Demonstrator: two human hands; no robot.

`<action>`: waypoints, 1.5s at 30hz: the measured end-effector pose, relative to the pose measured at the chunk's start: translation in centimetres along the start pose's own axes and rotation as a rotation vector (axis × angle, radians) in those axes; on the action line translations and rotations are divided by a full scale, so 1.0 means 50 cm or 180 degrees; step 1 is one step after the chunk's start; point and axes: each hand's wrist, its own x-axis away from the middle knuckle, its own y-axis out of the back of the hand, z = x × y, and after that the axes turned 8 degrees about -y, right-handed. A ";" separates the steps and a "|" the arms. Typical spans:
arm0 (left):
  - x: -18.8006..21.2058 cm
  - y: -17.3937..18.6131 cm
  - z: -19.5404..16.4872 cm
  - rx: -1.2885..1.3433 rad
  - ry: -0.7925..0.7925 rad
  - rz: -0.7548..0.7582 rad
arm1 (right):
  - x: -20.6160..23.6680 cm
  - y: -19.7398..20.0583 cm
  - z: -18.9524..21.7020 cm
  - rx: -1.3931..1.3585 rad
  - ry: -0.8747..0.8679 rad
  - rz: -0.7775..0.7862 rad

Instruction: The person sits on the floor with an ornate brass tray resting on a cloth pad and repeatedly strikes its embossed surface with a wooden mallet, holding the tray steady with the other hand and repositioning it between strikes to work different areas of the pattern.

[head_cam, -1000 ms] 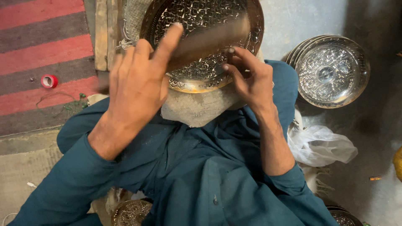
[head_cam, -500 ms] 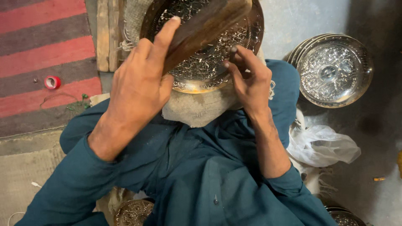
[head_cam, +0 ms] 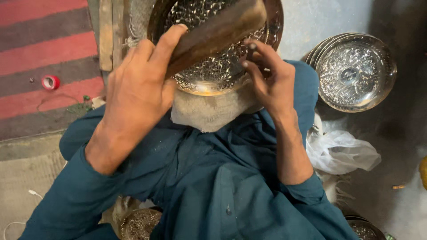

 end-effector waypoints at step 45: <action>0.002 -0.045 -0.006 -0.0809 -0.0243 -0.0263 | -0.021 0.010 -0.041 0.0464 0.0408 0.0038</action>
